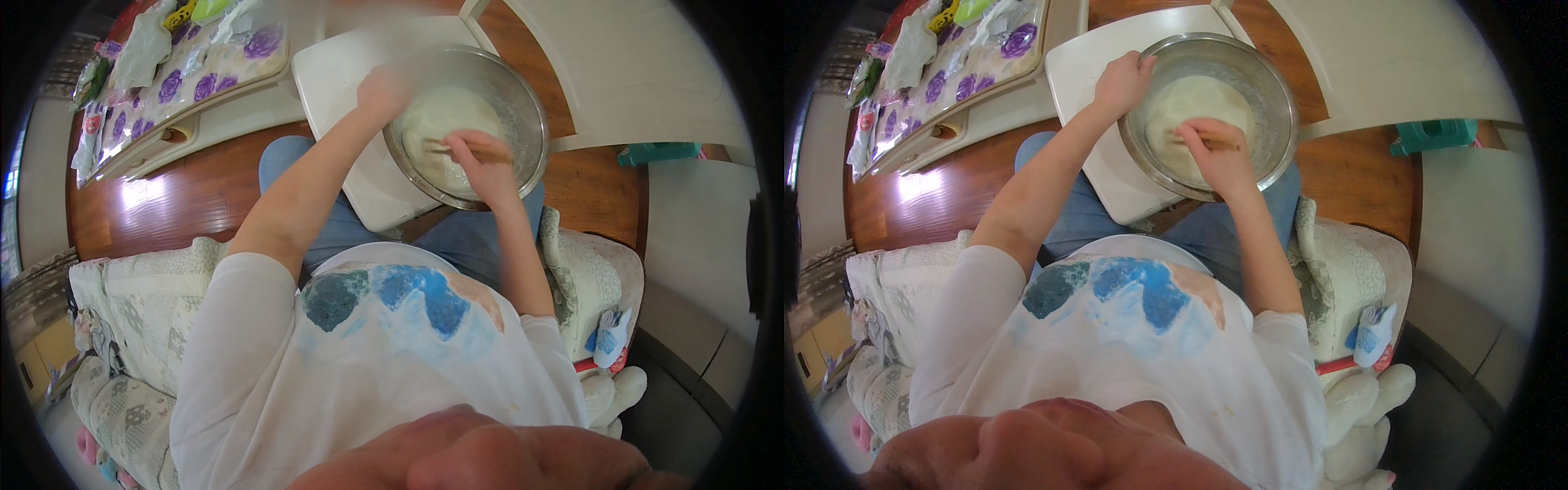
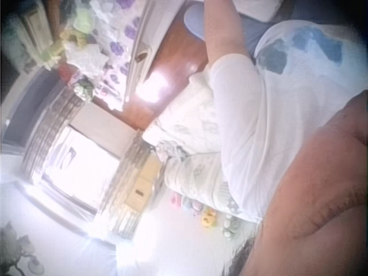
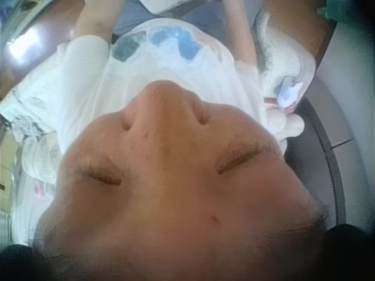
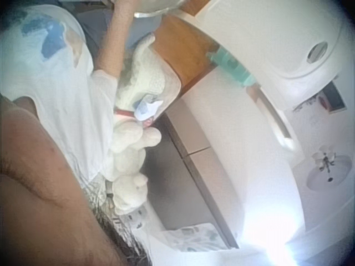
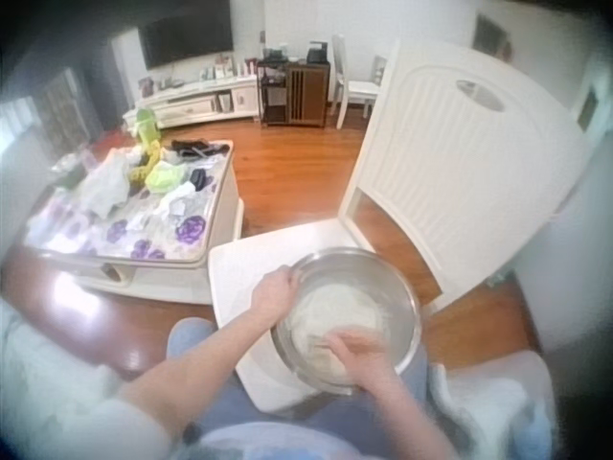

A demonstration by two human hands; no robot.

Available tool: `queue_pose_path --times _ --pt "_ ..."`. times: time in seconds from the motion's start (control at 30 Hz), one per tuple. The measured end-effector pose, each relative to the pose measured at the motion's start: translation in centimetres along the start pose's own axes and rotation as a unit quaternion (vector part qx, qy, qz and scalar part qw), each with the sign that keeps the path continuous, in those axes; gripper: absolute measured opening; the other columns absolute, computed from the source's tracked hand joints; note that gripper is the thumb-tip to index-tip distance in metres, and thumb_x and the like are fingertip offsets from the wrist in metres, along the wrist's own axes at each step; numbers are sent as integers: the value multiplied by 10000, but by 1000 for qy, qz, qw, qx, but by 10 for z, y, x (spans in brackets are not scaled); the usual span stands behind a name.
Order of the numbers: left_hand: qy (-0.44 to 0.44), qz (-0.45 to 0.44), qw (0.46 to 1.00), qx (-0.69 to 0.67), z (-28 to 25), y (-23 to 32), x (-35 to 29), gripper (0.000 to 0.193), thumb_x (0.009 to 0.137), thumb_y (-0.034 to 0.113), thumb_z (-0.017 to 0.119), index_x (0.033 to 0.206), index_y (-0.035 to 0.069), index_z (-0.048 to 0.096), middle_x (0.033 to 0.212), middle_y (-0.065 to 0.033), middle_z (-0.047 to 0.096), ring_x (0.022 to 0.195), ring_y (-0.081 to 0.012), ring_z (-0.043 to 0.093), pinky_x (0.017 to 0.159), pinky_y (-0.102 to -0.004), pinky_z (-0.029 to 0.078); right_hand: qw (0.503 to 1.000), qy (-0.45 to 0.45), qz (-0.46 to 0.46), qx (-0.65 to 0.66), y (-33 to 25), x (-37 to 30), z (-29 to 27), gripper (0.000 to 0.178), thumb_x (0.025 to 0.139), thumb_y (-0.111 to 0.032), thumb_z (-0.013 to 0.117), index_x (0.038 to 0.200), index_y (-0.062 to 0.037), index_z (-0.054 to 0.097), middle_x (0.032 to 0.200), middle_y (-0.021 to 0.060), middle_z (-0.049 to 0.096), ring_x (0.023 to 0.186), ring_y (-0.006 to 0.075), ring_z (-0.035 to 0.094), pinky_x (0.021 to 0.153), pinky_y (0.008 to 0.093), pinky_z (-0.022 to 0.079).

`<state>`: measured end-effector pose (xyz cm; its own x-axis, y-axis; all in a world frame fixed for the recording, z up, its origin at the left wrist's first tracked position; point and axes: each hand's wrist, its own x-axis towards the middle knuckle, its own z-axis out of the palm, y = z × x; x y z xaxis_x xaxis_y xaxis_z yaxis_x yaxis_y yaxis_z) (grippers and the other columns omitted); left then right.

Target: The person sits on the floor and stirs a white mixture in a metal bowl using chopsticks. They hold the bowl steady with one hand while mixing with the other, occasionally pausing to adjust the bowl's position.

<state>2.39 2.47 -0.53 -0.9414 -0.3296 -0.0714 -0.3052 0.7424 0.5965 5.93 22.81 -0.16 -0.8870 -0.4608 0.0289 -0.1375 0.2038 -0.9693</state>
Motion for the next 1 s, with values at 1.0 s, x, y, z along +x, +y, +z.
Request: queue_pose_path --times 1.0 --pt "3 -22 1000 0 9 -8 5 428 903 426 441 934 20 572 914 -205 628 875 -374 593 748 -448 471 981 185 -5 65 9 41 -58 200 859 -177 619 875 22 639 776 93 653 687 138 630 617 248 510"
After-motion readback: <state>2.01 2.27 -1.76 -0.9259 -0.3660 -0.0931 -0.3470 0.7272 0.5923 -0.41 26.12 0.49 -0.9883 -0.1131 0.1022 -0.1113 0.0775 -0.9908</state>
